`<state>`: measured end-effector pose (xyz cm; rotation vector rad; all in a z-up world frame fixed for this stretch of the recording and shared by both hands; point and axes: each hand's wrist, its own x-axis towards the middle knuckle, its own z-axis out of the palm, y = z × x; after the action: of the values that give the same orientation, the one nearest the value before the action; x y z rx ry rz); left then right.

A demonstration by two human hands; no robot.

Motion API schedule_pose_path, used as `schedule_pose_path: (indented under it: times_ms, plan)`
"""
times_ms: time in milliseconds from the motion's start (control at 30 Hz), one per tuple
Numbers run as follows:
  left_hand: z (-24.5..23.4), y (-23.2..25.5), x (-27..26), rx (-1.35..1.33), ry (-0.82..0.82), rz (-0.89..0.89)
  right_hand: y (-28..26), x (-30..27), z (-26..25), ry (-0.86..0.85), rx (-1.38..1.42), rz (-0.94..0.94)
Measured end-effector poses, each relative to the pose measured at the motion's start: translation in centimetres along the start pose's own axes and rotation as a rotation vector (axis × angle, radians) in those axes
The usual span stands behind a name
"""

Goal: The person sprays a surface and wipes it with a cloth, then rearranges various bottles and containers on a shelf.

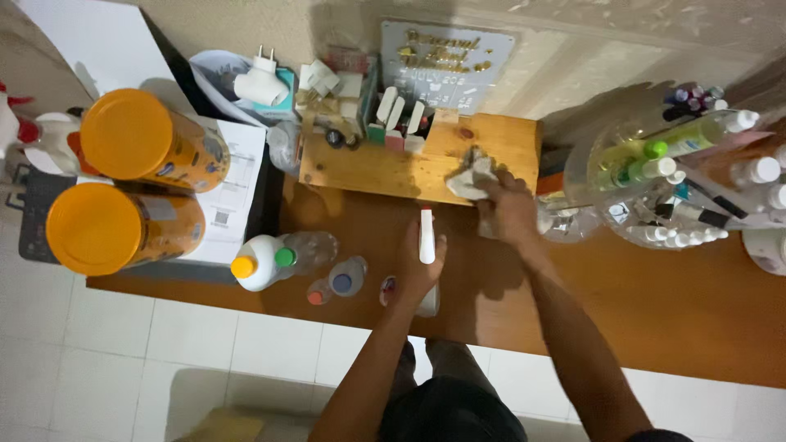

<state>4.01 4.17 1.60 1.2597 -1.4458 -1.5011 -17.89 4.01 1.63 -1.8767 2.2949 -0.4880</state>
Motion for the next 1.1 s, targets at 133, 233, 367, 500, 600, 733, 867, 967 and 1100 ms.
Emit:
schedule_pose_path:
  times_ms: [133,233,367,500,600,733,867,967,1100]
  plan:
    - [0.4,-1.0,-0.4,0.014,0.012,0.015,1.7,0.9,0.6,-0.141,0.025,-0.347]
    - [0.0,-1.4,-0.7,-0.015,0.036,0.032,0.5,2.7,2.6,-0.171,0.037,-0.542]
    - [-1.3,-0.6,-0.7,0.05,0.101,0.012,-3.9,4.7,5.6,-0.234,0.173,-0.632]
    - [-3.6,1.1,-1.2,0.062,0.182,0.066,-8.3,8.2,8.6,-0.225,0.062,-0.8]
    - [-4.6,1.6,-1.1,0.009,0.25,0.036,-11.2,10.9,10.9,-0.303,0.082,-0.821]
    - [-5.1,1.1,-0.8,0.035,0.333,0.002,-14.4,12.6,13.0,-0.335,0.17,-0.807]
    - [-5.1,1.0,-0.8,-0.083,0.358,0.048,-16.6,13.8,14.4,-0.306,0.225,-0.86]
    - [-4.8,0.9,-0.6,-0.059,0.363,0.046,-17.7,14.8,15.3,-0.383,0.161,-0.899]
    - [-3.9,0.6,-0.4,-0.031,0.358,0.039,-19.0,15.4,16.4,-0.406,0.24,-1.029]
